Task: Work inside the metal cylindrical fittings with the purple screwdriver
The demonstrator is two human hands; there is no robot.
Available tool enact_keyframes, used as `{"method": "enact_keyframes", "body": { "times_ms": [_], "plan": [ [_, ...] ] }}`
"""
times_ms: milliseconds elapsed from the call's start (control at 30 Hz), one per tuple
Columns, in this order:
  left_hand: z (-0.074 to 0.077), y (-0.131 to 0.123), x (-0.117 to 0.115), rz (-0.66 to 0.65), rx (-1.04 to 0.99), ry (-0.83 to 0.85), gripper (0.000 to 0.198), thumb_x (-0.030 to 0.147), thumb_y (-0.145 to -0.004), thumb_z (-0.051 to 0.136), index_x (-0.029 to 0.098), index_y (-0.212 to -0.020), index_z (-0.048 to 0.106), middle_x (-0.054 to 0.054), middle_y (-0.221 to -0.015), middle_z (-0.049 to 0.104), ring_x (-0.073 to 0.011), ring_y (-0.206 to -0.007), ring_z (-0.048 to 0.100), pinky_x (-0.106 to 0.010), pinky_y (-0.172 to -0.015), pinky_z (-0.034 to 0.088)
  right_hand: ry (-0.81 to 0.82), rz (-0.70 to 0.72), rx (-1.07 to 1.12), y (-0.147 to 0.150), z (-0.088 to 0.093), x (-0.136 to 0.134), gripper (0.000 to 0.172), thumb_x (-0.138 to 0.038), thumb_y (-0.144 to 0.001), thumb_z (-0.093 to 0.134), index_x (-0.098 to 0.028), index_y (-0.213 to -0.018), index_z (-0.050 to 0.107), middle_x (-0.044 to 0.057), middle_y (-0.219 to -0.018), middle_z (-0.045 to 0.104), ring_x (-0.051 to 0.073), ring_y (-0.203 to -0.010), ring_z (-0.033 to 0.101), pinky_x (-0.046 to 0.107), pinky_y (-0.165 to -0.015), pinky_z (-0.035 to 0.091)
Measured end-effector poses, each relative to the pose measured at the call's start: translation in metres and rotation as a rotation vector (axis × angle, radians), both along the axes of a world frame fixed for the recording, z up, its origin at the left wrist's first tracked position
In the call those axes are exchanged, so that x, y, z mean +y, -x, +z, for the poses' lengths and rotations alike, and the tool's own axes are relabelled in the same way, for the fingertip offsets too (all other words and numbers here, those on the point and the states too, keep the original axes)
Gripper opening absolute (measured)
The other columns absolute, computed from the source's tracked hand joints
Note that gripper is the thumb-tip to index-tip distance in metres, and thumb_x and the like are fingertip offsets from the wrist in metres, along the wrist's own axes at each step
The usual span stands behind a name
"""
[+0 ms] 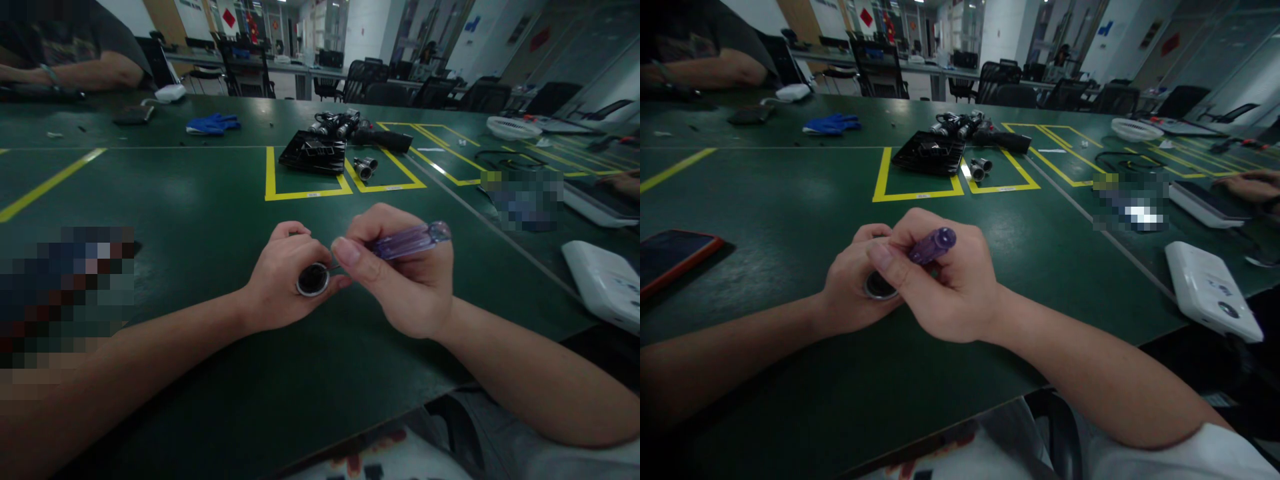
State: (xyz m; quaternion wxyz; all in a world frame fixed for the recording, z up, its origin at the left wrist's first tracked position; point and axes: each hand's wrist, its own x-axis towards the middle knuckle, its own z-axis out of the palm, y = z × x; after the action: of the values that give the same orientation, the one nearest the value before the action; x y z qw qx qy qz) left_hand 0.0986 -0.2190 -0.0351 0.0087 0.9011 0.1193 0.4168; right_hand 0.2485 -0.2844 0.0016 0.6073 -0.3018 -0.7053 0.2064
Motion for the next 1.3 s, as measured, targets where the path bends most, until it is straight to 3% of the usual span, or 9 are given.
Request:
{"method": "enact_keyframes", "body": {
  "times_ms": [800,1100,1300],
  "plan": [
    [0.0030,0.0013,-0.0007,-0.010,0.063,0.154,0.022,0.037,-0.083,0.054,0.019,-0.072,0.051,0.000,-0.063,0.062,-0.0154,-0.061,0.059,-0.039,-0.075,0.044,-0.032,0.057,0.016,0.0005,0.0003,-0.0015,0.016,-0.018,-0.081,0.060,-0.017,-0.066,0.054,-0.003,-0.059,0.050,0.009,-0.056,0.050,0.025,-0.055,0.042],
    [0.0032,0.0004,-0.0007,-0.002,0.037,0.092,0.024,0.040,-0.083,0.055,0.018,-0.073,0.050,0.001,-0.062,0.061,-0.0139,-0.056,0.057,-0.039,-0.074,0.045,-0.043,-0.004,0.005,0.0002,-0.0004,-0.0017,0.017,-0.019,-0.081,0.061,-0.017,-0.066,0.054,-0.003,-0.061,0.049,0.008,-0.055,0.047,0.023,-0.053,0.041],
    [0.0027,0.0005,-0.0004,-0.003,0.067,0.138,0.020,0.034,-0.082,0.054,0.018,-0.071,0.051,0.000,-0.062,0.061,-0.0158,-0.059,0.059,-0.041,-0.075,0.044,-0.052,0.033,-0.037,0.0004,0.0009,-0.0007,0.018,-0.021,-0.082,0.061,-0.015,-0.067,0.054,-0.003,-0.061,0.051,0.008,-0.056,0.049,0.023,-0.056,0.043]
  ]
}}
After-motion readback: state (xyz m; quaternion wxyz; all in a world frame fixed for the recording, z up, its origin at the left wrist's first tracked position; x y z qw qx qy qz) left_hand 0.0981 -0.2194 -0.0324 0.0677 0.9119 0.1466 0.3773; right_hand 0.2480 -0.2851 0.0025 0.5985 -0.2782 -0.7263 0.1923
